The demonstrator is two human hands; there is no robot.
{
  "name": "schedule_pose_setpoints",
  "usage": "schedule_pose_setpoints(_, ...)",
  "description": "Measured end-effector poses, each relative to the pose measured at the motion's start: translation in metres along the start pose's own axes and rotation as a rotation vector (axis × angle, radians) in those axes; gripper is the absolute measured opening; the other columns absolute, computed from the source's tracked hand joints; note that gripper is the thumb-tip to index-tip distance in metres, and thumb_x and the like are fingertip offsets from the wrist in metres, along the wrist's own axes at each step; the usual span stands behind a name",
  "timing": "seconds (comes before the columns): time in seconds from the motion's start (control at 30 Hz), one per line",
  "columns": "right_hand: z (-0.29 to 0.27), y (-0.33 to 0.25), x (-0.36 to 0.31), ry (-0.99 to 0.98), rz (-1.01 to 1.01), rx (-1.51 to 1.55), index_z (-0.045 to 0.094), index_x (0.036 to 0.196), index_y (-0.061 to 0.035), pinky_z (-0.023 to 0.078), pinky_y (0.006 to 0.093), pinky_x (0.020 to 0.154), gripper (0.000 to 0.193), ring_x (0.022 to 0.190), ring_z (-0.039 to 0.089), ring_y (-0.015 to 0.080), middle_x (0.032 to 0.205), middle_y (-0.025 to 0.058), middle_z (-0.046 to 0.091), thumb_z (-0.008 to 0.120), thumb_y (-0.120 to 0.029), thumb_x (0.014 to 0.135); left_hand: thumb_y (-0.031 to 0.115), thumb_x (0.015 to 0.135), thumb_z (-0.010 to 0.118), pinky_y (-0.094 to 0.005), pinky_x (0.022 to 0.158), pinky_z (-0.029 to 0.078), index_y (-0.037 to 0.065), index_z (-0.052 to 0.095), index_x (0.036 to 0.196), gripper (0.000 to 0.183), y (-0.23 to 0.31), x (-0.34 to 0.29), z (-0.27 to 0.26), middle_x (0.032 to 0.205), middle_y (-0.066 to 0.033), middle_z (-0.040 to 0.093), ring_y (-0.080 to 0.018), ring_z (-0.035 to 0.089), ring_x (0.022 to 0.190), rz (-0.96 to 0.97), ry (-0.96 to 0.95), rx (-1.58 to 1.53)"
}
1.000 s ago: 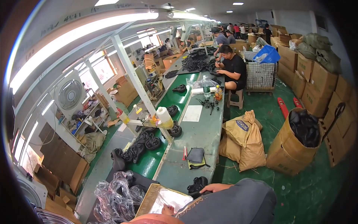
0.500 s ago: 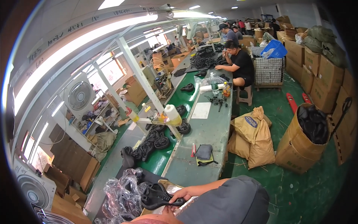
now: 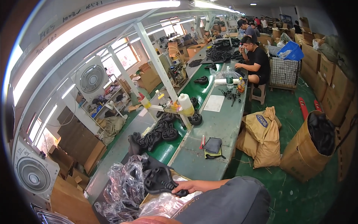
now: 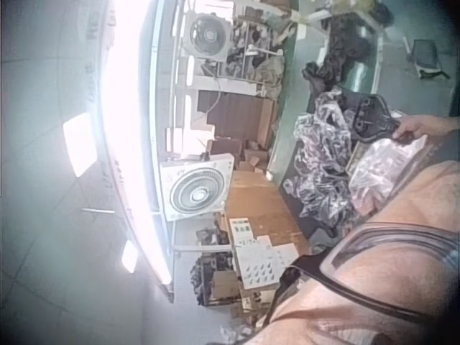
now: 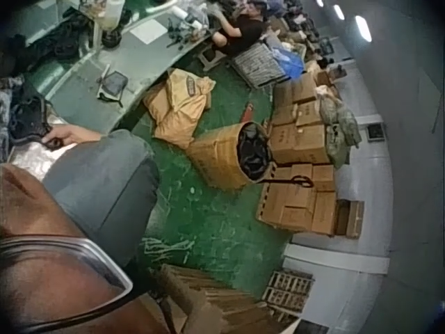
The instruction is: Inspecting bicycle saddles and placing them into protective plastic bags at a factory workstation.
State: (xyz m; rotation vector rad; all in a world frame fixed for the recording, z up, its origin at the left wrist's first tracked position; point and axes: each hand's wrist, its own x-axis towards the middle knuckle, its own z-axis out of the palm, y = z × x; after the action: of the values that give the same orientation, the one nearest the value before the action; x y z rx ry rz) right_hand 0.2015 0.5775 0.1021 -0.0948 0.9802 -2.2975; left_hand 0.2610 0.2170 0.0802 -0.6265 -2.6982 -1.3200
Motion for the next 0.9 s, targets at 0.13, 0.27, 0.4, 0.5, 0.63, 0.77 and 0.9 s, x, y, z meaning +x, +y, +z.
schedule_pose_setpoints(0.13,0.003,-0.025,-0.040,-0.032,-0.114,0.025,0.050,0.139,-0.0104,0.061,0.0343,0.078,0.056,0.096,0.069,0.0175,0.109,0.0066,0.065,0.081,-0.013,0.093,0.020,0.107,0.056,-0.0457,0.090,0.052,-0.005,0.064,0.128,0.035,0.009,0.007,-0.036,0.119,-0.0229,0.071,-0.0379,0.066,0.104,0.155,0.092,0.074)
schedule_pose_setpoints(0.27,0.039,-0.050,-0.069,-0.105,-0.081,-0.174,0.039,0.159,-0.0103,0.059,0.0329,0.084,0.085,0.101,0.068,0.0157,0.120,0.0066,0.063,0.084,-0.008,0.087,0.028,0.100,0.068,-0.0487,0.092,0.051,-0.005,0.064,0.127,0.043,-0.026,0.020,-0.040,0.121,-0.0214,0.070,-0.0365,0.067,0.107,0.402,0.164,0.292)
schedule_pose_setpoints(0.4,0.044,-0.045,-0.074,-0.003,-0.288,-0.464,0.048,0.152,-0.0062,0.057,0.0303,0.087,0.081,0.098,0.066,0.0094,0.126,0.0017,0.066,0.087,-0.007,0.081,0.027,0.099,0.068,-0.0483,0.089,0.051,-0.005,0.065,0.126,0.042,-0.116,0.005,-0.065,0.117,-0.0214,0.070,-0.0358,0.067,0.103,0.365,0.135,0.439)
schedule_pose_setpoints(0.5,0.023,-0.032,-0.071,0.274,-0.190,-0.356,0.051,0.147,-0.0064,0.059,0.0311,0.080,0.067,0.092,0.069,0.0133,0.115,0.0046,0.066,0.082,-0.002,0.088,0.026,0.097,0.068,-0.0478,0.087,0.052,-0.004,0.067,0.124,0.040,-0.163,-0.003,-0.092,0.113,-0.0214,0.071,-0.0352,0.066,0.099,0.310,0.148,0.604)
schedule_pose_setpoints(0.63,-0.011,-0.014,-0.073,0.308,-0.284,-0.200,0.050,0.142,-0.0047,0.062,0.0329,0.079,0.058,0.090,0.071,0.0163,0.104,0.0052,0.067,0.079,-0.002,0.092,0.025,0.096,0.069,-0.0472,0.083,0.052,-0.003,0.068,0.122,0.038,-0.213,-0.008,-0.122,0.108,-0.0215,0.072,-0.0343,0.066,0.093,0.214,0.187,0.831)
schedule_pose_setpoints(0.77,0.006,-0.030,-0.073,0.242,-0.220,-0.275,0.051,0.141,-0.0046,0.062,0.0336,0.079,0.059,0.091,0.072,0.0172,0.107,0.0073,0.069,0.081,-0.003,0.090,0.023,0.094,0.069,-0.0466,0.079,0.052,-0.002,0.070,0.120,0.036,-0.239,-0.044,-0.139,0.103,-0.0215,0.073,-0.0334,0.066,0.087,0.051,0.214,1.078)
schedule_pose_setpoints(0.9,0.012,-0.026,-0.043,0.220,-0.210,-0.355,0.051,0.140,-0.0039,0.061,0.0332,0.078,0.061,0.092,0.072,0.0162,0.106,0.0074,0.070,0.082,-0.004,0.087,0.025,0.095,0.070,-0.0464,0.078,0.052,-0.003,0.076,0.096,0.029,-0.163,-0.051,-0.097,0.085,-0.0172,0.075,-0.0315,0.066,0.076,-0.442,0.323,0.191)
